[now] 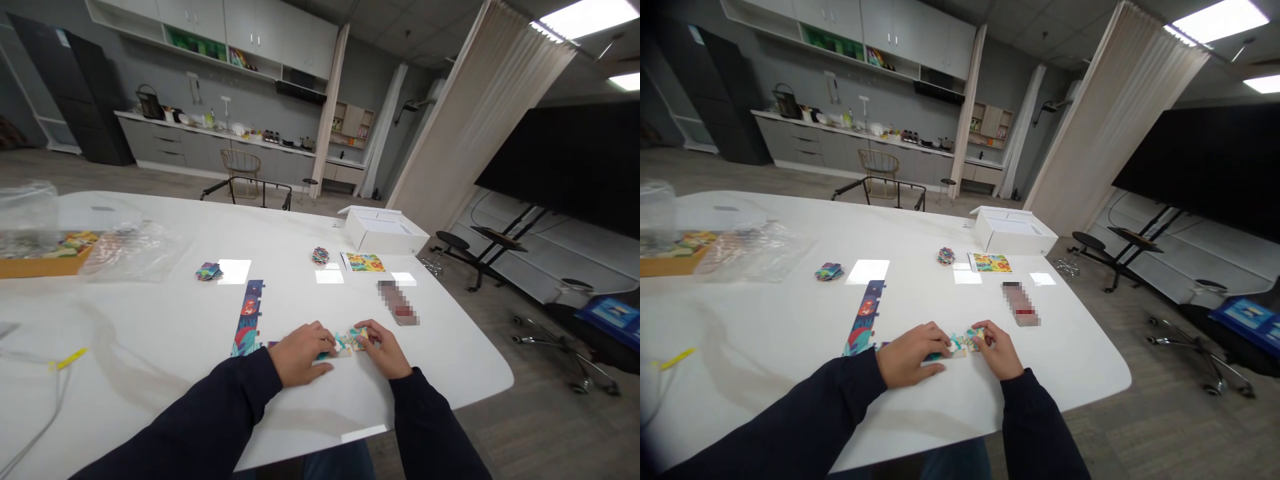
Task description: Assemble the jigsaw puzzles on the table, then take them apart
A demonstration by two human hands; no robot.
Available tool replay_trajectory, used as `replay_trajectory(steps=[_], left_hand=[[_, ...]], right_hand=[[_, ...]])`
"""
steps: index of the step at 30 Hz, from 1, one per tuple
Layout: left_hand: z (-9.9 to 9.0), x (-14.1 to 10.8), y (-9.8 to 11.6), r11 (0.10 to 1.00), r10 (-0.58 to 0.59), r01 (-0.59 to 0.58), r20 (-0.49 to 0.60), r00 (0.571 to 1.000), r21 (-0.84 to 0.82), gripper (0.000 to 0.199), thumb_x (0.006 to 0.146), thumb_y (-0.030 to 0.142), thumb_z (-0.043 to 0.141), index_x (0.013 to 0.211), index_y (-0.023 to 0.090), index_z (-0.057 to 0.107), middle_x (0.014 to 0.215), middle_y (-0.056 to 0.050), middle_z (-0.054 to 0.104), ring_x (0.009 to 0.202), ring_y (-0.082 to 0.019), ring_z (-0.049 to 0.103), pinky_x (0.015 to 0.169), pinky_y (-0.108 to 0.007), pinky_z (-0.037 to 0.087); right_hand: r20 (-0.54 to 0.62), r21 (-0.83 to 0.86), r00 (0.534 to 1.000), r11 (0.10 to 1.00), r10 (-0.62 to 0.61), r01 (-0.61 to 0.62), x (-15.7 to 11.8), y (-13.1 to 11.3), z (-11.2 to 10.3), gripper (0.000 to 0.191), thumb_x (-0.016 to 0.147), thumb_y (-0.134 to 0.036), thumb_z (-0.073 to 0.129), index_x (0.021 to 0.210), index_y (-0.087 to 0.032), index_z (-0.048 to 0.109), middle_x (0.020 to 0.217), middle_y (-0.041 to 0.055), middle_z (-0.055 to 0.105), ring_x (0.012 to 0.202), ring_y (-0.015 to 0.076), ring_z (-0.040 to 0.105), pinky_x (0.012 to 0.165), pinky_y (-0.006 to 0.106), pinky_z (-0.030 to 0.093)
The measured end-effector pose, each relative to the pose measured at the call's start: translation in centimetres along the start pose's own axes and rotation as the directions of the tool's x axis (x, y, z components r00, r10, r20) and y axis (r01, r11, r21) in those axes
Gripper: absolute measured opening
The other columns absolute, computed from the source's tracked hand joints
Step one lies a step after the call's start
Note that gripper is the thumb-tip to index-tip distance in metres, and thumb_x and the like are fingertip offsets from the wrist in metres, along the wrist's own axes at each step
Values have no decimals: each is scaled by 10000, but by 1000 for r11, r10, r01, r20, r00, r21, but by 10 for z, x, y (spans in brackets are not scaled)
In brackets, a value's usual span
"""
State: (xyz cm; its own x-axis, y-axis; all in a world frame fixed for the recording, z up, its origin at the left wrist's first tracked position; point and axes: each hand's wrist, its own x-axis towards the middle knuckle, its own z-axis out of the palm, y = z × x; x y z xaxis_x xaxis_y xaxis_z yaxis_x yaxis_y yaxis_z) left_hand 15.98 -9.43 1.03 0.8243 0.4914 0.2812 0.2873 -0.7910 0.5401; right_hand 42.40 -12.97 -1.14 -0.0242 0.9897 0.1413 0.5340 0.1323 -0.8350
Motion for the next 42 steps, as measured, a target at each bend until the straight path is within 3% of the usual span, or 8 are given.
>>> replay_trajectory(steps=[20, 25, 27, 28, 31, 34, 37, 42], left_hand=[[3, 0, -3, 999, 25, -26, -23, 999, -27, 159, 881, 257, 708, 1030, 237, 759, 1165, -76, 719, 1102, -260, 620, 989, -417, 515], [-31, -7, -24, 999, 42, -44, -216, 976, -4, 195, 917, 260, 654, 1102, 235, 712, 1188, -84, 689, 1104, -233, 623, 1011, -396, 512], [-58, -24, -51, 993, -68, 102, -423, 904, 58, 191, 939, 252, 608, 1115, 239, 679, 1145, -74, 690, 1083, -227, 626, 1024, -407, 503], [-72, -36, -68, 969, -147, 230, -545, 825, 87, 189, 934, 243, 601, 1112, 239, 665, 1120, -71, 688, 1054, -230, 629, 1014, -419, 505], [-110, -83, -122, 769, -285, 631, -829, 481, 102, 264, 858, 212, 649, 1120, 215, 624, 1140, -97, 660, 1080, -278, 604, 1026, -463, 480], [-130, -123, -159, 555, -345, 831, -904, 254, 21, 408, 780, 294, 734, 1150, 199, 591, 1179, -114, 644, 1122, -325, 581, 1029, -486, 460], [-133, -134, -173, 457, -388, 890, -899, 204, 4, 435, 776, 405, 745, 1133, 207, 593, 1127, -102, 660, 1072, -327, 592, 971, -465, 475], [-127, -121, -172, 417, -405, 907, -880, 249, 64, 311, 780, 397, 742, 1006, 221, 620, 1009, -81, 686, 997, -317, 593, 893, -433, 479]], right_hand=[[-51, -160, 990, 979, -134, 125, 2, 0, 2, 267, 803, -317, 717, 1041, -205, 760, 915, 43, 604, 672, 153, 488, 714, 324, 472], [-135, -100, 991, 995, -7, -7, 22, 1, -2, 364, 856, -498, 632, 980, -172, 740, 827, 61, 676, 627, 169, 530, 614, 306, 455], [-76, -176, 997, 984, -9, -4, 38, -1, -1, 363, 852, -512, 618, 959, -187, 739, 828, 58, 703, 622, 176, 559, 625, 314, 464], [-70, -213, 997, 977, -22, 7, 47, -3, 1, 359, 861, -513, 598, 952, -194, 735, 832, 58, 713, 628, 182, 576, 636, 318, 468], [-160, -288, 985, 958, -66, 18, 68, -8, 11, 361, 897, -516, 526, 939, -207, 707, 828, 57, 720, 636, 193, 600, 656, 325, 469], [-235, -304, 969, 953, -77, 2, 73, -7, 18, 370, 897, -538, 511, 964, -220, 688, 806, 48, 717, 619, 194, 601, 641, 320, 466], [-278, -292, 959, 956, -56, -29, 69, -2, 18, 397, 869, -577, 526, 959, -227, 689, 773, 47, 719, 598, 200, 607, 601, 315, 467], [-313, -280, 948, 959, -56, -36, 67, -1, 15, 427, 819, -608, 545, 917, -223, 700, 775, 65, 730, 559, 199, 605, 580, 320, 468]])
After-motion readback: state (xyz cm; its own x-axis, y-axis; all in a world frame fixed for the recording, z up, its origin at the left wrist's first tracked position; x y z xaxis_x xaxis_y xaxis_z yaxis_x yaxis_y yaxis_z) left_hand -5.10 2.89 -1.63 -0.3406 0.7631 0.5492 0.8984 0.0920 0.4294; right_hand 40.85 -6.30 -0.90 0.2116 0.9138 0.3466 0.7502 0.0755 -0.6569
